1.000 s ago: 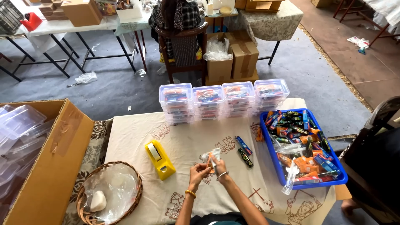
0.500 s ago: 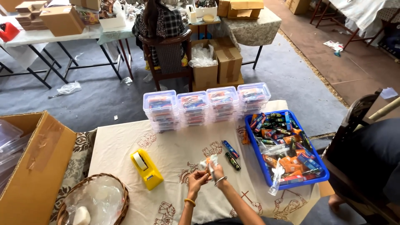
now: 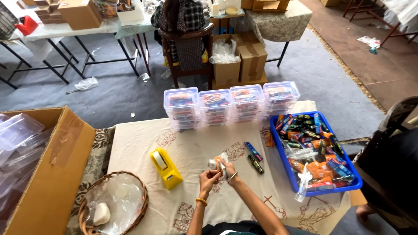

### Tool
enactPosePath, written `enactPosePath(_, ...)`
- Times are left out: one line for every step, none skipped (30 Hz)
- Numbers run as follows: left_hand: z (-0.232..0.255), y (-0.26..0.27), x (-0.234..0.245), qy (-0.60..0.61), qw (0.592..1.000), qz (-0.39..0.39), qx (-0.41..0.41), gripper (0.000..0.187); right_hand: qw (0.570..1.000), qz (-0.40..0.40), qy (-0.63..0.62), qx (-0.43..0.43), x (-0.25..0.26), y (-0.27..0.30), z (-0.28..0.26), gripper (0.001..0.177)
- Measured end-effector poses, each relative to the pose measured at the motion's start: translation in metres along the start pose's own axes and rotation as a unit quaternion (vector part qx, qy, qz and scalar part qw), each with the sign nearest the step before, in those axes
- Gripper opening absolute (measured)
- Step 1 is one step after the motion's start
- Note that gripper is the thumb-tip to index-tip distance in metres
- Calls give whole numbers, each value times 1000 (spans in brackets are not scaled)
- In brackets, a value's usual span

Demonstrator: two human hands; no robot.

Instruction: The worker is packaging various small snack packets into clear plastic containers at a workstation.

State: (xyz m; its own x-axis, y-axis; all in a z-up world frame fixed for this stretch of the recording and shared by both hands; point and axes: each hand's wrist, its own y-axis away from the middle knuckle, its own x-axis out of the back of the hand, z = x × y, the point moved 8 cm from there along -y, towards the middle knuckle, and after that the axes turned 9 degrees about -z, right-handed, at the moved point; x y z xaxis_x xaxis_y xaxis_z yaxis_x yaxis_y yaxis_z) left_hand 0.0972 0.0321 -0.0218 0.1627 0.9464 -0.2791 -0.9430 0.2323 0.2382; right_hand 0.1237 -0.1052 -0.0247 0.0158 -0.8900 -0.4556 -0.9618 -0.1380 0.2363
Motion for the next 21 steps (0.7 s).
enactPosePath(9, 7, -1, -14, 1000, -9, -5, 18, 997, -10, -73, -39, -11, 6, -3, 35)
enactPosePath(19, 10, -4, -26, 999, -18, -13, 19, 987, -20, -143, -75, -21, 9, -10, 34)
enactPosePath(24, 13, -1, -25, 999, -16, -15, 19, 987, -22, -142, -77, -20, 4, 9, 34)
enactPosePath(29, 18, 5, -49, 998, 26, -20, 19, 991, -35, -116, -52, -18, 0, 21, 33)
enactPosePath(34, 22, 12, -73, 995, 68, -24, 19, 994, -48, -91, -26, -15, -5, 34, 32)
enactPosePath(22, 19, 22, -70, 995, 70, -24, 19, 994, -49, -89, -29, -27, 3, 36, 32)
enactPosePath(9, 17, 33, -71, 994, 84, -21, 19, 997, -54, -55, -11, -39, 11, 34, 25)
enactPosePath(-1, 13, 45, -72, 993, 97, -18, 20, 998, -61, -21, 9, -52, 17, 32, 23)
enactPosePath(-6, 13, 50, -71, 992, 99, -19, 20, 998, -63, -20, 8, -44, 10, 34, 23)
enactPosePath(-10, 8, 48, -63, 997, 51, -11, 20, 999, -48, -5, -7, -34, 2, 39, 24)
enactPosePath(-16, 4, 46, -56, 998, 4, -2, 21, 999, -34, 10, -23, -23, -6, 43, 28)
enactPosePath(-16, 9, 47, -58, 998, 4, 1, 21, 999, -33, 6, -24, -21, -6, 37, 28)
enactPosePath(-19, 13, 43, -58, 998, -31, 10, 21, 996, -49, -34, -64, -21, -6, 38, 31)
enactPosePath(-19, 13, 35, -58, 996, -69, 16, 21, 990, -65, -74, -99, -19, -8, 33, 36)
enactPosePath(-13, 17, 29, -60, 995, -73, 17, 21, 990, -63, -76, -96, -20, -4, 31, 36)
enactPosePath(-7, 18, 25, -64, 996, -56, 10, 20, 991, -32, -96, -92, -15, -2, 27, 34)
enactPosePath(0, 20, 20, -68, 997, -40, 3, 19, 989, 0, -116, -88, -10, 1, 24, 32)
enactPosePath(-2, 15, 17, -70, 996, -46, 5, 19, 989, 5, -118, -84, -12, 7, 31, 32)
enactPosePath(-1, 11, 21, -82, 997, 0, -11, 17, 991, 11, -107, -83, -14, 12, 37, 32)
enactPosePath(-4, 13, 24, -96, 994, 43, -23, 15, 991, 21, -99, -84, -16, 23, 49, 31)
enactPosePath(-13, 10, 24, -99, 994, 34, -17, 15, 991, 30, -105, -82, -14, 28, 56, 31)
